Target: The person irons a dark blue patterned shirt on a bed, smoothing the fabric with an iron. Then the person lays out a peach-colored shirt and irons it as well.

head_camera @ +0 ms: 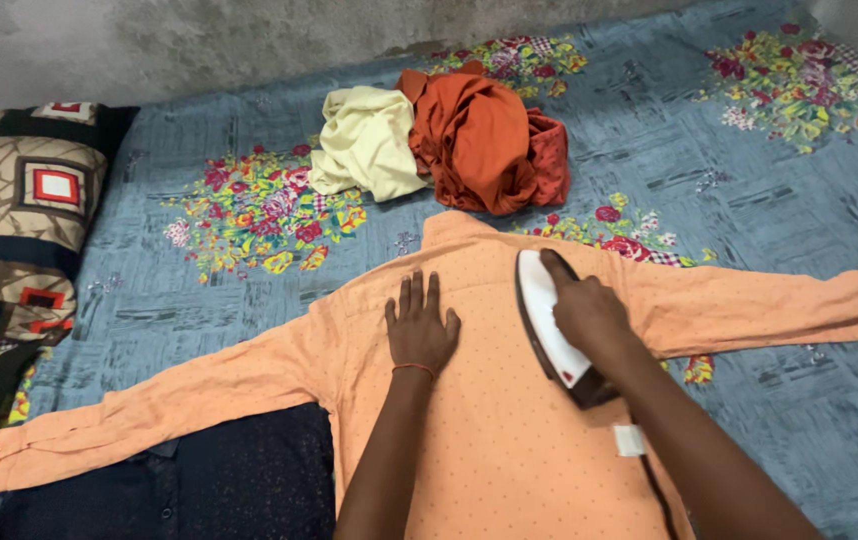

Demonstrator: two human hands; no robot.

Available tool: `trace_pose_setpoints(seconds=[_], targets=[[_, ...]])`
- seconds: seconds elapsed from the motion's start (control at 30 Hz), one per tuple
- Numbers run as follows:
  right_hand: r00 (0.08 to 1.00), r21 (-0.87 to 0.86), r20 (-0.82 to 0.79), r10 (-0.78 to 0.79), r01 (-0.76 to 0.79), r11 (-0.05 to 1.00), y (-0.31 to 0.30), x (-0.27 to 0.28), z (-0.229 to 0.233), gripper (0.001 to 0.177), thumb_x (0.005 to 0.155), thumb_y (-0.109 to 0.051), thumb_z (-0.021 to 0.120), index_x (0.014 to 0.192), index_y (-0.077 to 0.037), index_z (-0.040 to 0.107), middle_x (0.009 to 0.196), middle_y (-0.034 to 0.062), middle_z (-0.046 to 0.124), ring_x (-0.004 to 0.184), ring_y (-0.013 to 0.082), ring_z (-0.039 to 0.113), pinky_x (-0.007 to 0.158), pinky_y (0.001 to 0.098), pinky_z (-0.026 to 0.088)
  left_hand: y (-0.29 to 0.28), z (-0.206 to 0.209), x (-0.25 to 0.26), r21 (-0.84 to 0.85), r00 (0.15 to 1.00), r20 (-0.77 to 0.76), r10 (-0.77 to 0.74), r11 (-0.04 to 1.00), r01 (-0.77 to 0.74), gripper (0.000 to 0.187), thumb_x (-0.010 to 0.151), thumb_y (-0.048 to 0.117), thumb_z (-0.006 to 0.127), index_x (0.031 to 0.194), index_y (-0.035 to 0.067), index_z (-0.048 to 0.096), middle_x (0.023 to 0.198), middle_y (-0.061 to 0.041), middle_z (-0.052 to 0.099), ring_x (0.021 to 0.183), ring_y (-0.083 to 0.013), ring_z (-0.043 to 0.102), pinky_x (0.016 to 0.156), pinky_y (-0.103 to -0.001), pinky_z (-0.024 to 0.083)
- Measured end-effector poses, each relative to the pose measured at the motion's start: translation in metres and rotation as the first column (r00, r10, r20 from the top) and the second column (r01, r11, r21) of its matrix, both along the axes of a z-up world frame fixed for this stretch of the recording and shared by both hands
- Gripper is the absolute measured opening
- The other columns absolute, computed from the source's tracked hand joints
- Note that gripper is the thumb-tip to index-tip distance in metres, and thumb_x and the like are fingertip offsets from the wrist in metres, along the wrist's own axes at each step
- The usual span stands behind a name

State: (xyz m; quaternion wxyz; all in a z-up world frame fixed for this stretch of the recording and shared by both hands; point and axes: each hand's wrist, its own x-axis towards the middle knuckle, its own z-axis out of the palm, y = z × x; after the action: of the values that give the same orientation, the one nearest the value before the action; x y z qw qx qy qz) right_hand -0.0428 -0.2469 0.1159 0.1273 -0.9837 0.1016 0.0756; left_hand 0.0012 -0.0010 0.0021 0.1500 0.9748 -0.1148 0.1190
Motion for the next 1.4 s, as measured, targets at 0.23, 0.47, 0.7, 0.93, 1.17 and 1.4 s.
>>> trace_pose_setpoints(seconds=[0.23, 0.47, 0.7, 0.93, 1.17, 1.4], targets=[[0.992, -0.031, 0.125, 0.009, -0.005, 1.0, -0.01, 0.037, 0.001, 0.076, 0.091, -0.009, 0.05, 0.161, -0.032, 0.034, 0.098, 0.0342, 0.068, 0.095, 0.0506, 0.07, 0.086, 0.0584, 0.055, -0.004, 0.006, 0.0, 0.016, 1.0, -0.018, 0.022, 1.0, -0.021, 0.072, 0.089, 0.042, 0.05, 0.156, 0.014, 0.04, 0.163, -0.013, 0.034, 0.151, -0.03, 0.029, 0.118, -0.059, 0.023], [0.981, 0.079, 0.163, 0.109, -0.123, 0.989, 0.006, -0.018, 0.022, 0.081, 0.082, -0.008, 0.052, 0.158, -0.033, 0.035, 0.102, 0.0336, 0.065, 0.09, 0.0503, 0.067, 0.085, 0.0571, 0.053, -0.004, 0.003, 0.003, -0.015, 1.0, 0.006, 0.023, 1.0, -0.023, 0.071, 0.088, 0.041, 0.053, 0.151, 0.012, 0.044, 0.16, -0.014, 0.037, 0.149, -0.0299, 0.032, 0.116, -0.058, 0.024], [0.971, 0.141, -0.002, 0.239, -0.236, 0.961, 0.092, -0.025, 0.041, 0.08, 0.086, -0.004, 0.047, 0.158, -0.039, 0.036, 0.104, 0.0296, 0.066, 0.093, 0.0471, 0.068, 0.086, 0.0554, 0.053, 0.041, -0.007, 0.014, -0.244, 0.993, 0.121, 0.014, 0.97, 0.016, 0.057, 0.091, 0.027, 0.06, 0.143, 0.004, 0.054, 0.148, -0.015, 0.053, 0.142, -0.0322, 0.046, 0.121, -0.048, 0.037], [0.951, 0.101, 0.006, 0.31, -0.309, 0.946, 0.126, 0.034, 0.032, 0.081, 0.084, -0.006, 0.053, 0.158, -0.037, 0.037, 0.093, 0.0265, 0.069, 0.087, 0.0458, 0.069, 0.08, 0.0553, 0.055, 0.094, -0.003, 0.019, -0.015, 0.995, 0.095, 0.037, 0.999, -0.036, 0.057, 0.091, 0.035, 0.061, 0.14, 0.009, 0.054, 0.15, -0.011, 0.052, 0.141, -0.028, 0.044, 0.11, -0.057, 0.034], [0.939, 0.129, 0.019, 0.342, -0.342, 0.931, 0.134, 0.04, 0.034, 0.083, 0.082, -0.008, 0.055, 0.159, -0.034, 0.033, 0.091, 0.0277, 0.07, 0.086, 0.0465, 0.07, 0.079, 0.0555, 0.055, 0.106, -0.011, 0.024, -0.029, 0.992, 0.12, -0.024, 0.999, 0.028, 0.052, 0.09, 0.031, 0.062, 0.137, 0.007, 0.06, 0.147, -0.013, 0.056, 0.138, -0.0288, 0.049, 0.111, -0.053, 0.038], [0.919, 0.143, -0.063, 0.388, -0.377, 0.915, 0.143, 0.018, 0.032, 0.083, 0.083, -0.007, 0.052, 0.158, -0.04, 0.035, 0.097, 0.0268, 0.069, 0.09, 0.0447, 0.07, 0.083, 0.0543, 0.055, 0.167, -0.009, 0.028, -0.067, 0.984, 0.086, -0.153, 0.985, 0.159, 0.042, 0.094, 0.019, 0.057, 0.135, 0.009, 0.063, 0.146, -0.007, 0.059, 0.138, -0.0335, 0.049, 0.107, -0.047, 0.042]])
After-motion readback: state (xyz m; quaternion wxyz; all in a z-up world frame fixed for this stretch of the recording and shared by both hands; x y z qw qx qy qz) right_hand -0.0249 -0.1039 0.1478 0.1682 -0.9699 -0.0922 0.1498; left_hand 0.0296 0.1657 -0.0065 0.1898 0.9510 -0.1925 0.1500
